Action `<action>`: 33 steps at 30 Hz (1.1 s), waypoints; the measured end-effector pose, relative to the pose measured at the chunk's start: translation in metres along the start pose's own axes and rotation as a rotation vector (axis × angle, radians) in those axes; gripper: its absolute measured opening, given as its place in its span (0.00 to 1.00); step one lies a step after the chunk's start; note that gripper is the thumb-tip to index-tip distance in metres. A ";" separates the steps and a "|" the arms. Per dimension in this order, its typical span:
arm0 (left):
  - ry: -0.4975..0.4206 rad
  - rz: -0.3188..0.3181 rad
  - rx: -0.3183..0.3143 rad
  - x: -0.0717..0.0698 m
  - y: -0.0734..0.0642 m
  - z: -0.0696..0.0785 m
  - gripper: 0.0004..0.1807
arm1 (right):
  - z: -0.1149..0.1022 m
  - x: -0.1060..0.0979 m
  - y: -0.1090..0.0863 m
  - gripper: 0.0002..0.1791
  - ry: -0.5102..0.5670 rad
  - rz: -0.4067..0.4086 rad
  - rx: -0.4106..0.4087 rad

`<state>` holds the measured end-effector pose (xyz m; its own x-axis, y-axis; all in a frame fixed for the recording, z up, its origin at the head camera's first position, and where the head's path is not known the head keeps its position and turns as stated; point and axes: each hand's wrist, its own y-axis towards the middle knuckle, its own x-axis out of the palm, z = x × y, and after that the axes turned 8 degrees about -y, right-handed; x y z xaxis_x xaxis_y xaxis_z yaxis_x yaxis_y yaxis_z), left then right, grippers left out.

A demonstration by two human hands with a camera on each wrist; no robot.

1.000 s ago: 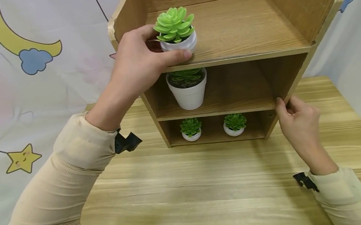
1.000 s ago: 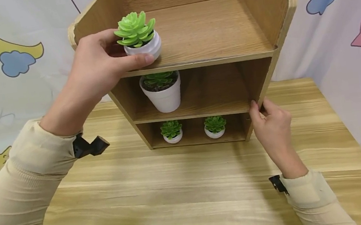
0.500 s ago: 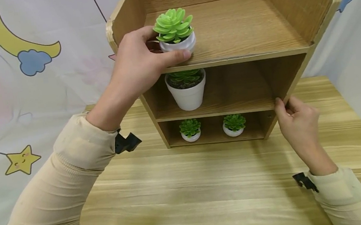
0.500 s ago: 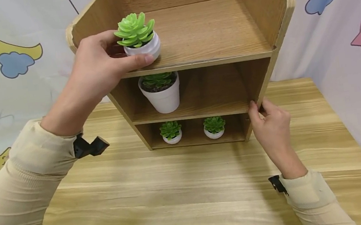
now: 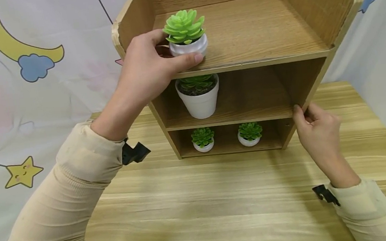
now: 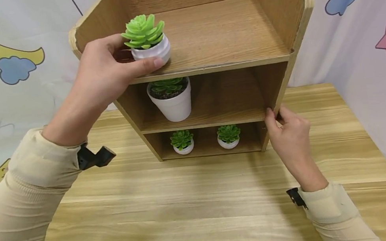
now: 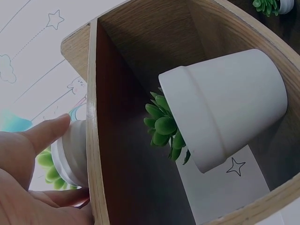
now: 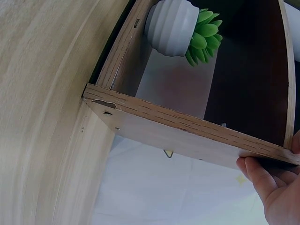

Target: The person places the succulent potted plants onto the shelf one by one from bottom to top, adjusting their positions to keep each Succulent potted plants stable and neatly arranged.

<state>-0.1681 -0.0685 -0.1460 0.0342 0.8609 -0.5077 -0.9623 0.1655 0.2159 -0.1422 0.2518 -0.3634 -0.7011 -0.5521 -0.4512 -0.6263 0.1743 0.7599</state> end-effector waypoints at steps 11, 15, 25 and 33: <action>0.015 -0.019 -0.004 -0.001 0.000 0.000 0.28 | -0.004 0.002 0.000 0.11 0.006 0.018 0.021; 0.044 -0.015 -0.013 -0.001 0.001 0.000 0.28 | -0.001 0.002 0.000 0.11 0.011 0.022 0.034; 0.065 -0.017 -0.031 -0.001 0.002 0.001 0.28 | -0.001 0.001 0.000 0.12 0.014 0.011 0.015; 0.047 -0.021 -0.023 0.000 0.002 0.001 0.29 | -0.009 -0.001 0.001 0.12 0.008 0.034 0.036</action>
<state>-0.1697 -0.0681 -0.1448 0.0421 0.8337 -0.5507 -0.9674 0.1718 0.1862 -0.1395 0.2451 -0.3579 -0.7195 -0.5516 -0.4220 -0.6143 0.2221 0.7572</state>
